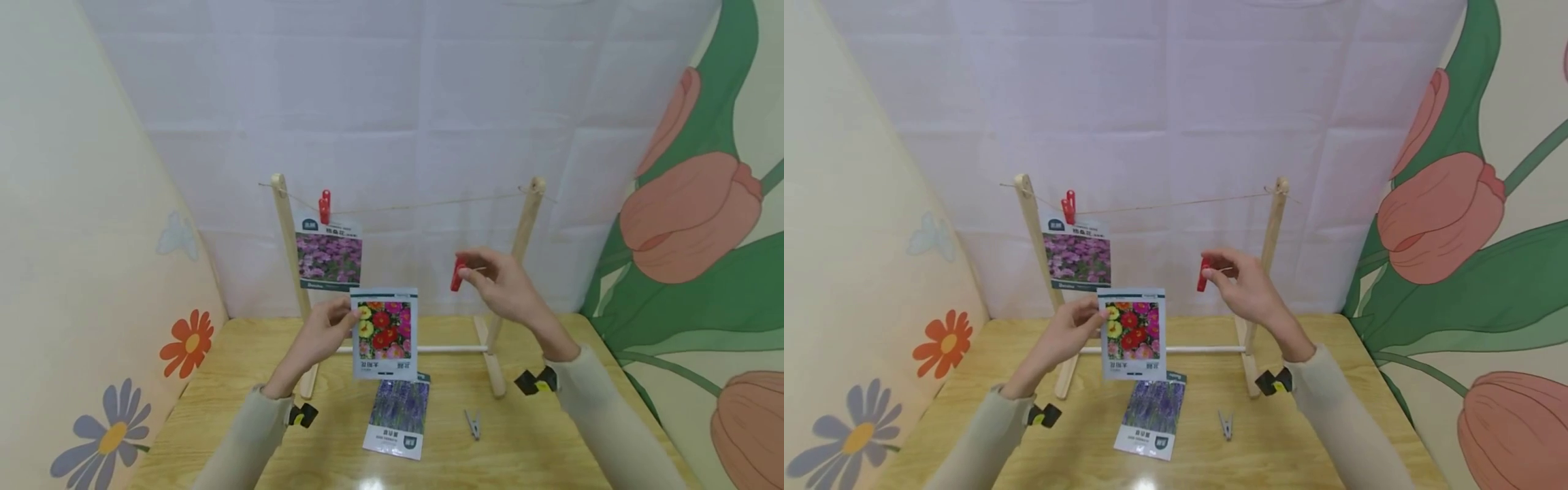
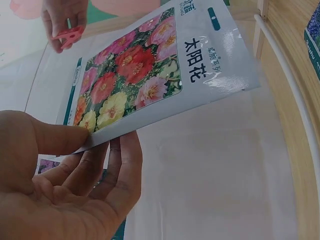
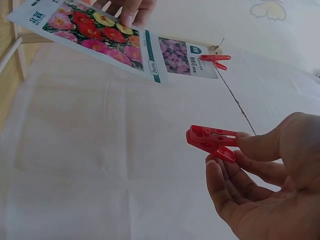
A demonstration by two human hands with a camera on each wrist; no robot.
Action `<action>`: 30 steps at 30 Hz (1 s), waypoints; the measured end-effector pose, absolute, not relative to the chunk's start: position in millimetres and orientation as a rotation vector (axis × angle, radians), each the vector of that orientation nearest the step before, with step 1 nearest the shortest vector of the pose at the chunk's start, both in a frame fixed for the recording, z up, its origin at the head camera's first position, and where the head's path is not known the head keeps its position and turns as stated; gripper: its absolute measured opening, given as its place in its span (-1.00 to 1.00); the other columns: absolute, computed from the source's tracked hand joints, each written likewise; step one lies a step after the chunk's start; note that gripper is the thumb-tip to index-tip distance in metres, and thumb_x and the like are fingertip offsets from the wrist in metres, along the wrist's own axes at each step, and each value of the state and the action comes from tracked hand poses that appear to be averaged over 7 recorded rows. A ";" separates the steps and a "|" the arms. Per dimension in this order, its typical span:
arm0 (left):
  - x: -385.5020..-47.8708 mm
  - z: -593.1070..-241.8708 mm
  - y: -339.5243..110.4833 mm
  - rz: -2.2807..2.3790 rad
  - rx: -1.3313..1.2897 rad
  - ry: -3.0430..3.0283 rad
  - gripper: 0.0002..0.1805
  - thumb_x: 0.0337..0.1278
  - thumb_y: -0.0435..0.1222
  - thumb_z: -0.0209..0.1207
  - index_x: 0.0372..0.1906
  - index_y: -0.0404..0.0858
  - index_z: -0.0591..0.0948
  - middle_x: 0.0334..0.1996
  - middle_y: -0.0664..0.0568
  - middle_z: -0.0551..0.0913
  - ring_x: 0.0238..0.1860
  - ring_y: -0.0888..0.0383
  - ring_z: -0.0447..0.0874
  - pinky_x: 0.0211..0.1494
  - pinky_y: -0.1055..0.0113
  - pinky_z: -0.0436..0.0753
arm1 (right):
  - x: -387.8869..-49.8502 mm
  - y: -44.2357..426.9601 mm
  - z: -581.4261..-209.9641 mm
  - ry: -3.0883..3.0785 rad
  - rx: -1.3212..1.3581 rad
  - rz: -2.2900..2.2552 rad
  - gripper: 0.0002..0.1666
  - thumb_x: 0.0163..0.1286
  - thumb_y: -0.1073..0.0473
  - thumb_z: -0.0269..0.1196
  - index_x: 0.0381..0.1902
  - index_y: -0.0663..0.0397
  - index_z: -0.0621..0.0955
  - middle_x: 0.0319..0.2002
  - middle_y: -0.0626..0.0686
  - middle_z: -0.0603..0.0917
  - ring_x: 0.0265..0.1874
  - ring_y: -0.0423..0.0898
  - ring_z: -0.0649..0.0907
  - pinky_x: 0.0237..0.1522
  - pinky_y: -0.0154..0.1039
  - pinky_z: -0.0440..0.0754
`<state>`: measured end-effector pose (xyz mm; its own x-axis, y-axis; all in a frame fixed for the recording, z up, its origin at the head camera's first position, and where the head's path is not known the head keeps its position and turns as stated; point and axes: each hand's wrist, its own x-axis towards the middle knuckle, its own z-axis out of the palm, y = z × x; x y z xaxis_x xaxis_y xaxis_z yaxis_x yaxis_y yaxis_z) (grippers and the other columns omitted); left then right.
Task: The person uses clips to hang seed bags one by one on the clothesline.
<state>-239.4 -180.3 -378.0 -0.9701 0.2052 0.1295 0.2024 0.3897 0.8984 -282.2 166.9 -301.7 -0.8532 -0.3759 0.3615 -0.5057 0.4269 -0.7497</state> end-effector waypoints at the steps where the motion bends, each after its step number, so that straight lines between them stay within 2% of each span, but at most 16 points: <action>1: -240.0 -376.6 -179.8 1.698 0.373 2.613 -0.82 0.64 -0.34 0.11 -0.02 -0.35 0.68 -0.05 -0.24 0.82 -0.03 -0.11 0.85 -0.03 0.10 0.86 | -282.7 166.8 -299.8 -2.531 0.786 1.406 -0.60 0.62 0.26 0.26 0.31 0.29 0.62 0.06 0.25 0.78 0.06 0.16 0.76 0.14 0.01 0.77; 4: -242.5 -373.5 -178.3 1.721 0.376 2.596 -0.78 0.65 -0.34 0.09 0.07 -0.34 0.69 -0.03 -0.25 0.82 -0.02 -0.12 0.85 -0.03 0.15 0.86 | -283.1 166.5 -294.8 -2.515 0.793 1.405 -0.61 0.61 0.28 0.27 0.30 0.31 0.63 0.06 0.27 0.78 0.06 0.16 0.76 0.13 0.01 0.76; 8: -246.4 -369.5 -175.9 1.719 0.408 2.603 -0.79 0.65 -0.31 0.10 0.07 -0.31 0.70 -0.03 -0.22 0.82 0.00 -0.11 0.84 -0.03 0.18 0.86 | -283.4 165.1 -289.7 -2.498 0.793 1.396 -0.62 0.60 0.28 0.27 0.29 0.31 0.64 0.06 0.27 0.77 0.06 0.16 0.75 0.13 0.02 0.76; 16: -250.8 -357.9 -170.7 1.751 0.463 2.619 -0.80 0.62 -0.33 0.13 0.05 -0.32 0.71 -0.07 -0.22 0.82 -0.05 -0.10 0.85 -0.05 0.07 0.87 | -285.1 164.6 -278.7 -2.484 0.798 1.375 -0.62 0.61 0.27 0.27 0.30 0.26 0.65 0.06 0.22 0.78 0.05 0.11 0.75 0.12 0.01 0.76; 24: -254.2 -348.6 -169.5 1.720 0.490 2.683 -0.80 0.62 -0.33 0.14 0.02 -0.35 0.72 -0.11 -0.24 0.82 -0.10 -0.11 0.85 -0.09 0.12 0.87 | -287.2 165.5 -267.2 -2.462 0.804 1.372 -0.60 0.60 0.27 0.28 0.31 0.28 0.64 0.06 0.23 0.78 0.06 0.12 0.76 0.08 -0.22 0.75; 30: -258.9 -342.7 -167.6 1.708 0.441 2.689 -0.81 0.61 -0.32 0.15 0.03 -0.34 0.72 -0.07 -0.24 0.82 -0.09 -0.10 0.85 -0.04 -0.03 0.86 | -291.3 167.2 -261.7 -2.424 0.799 1.375 -0.62 0.59 0.29 0.28 0.28 0.32 0.65 0.04 0.27 0.79 0.03 0.14 0.76 0.05 -0.37 0.72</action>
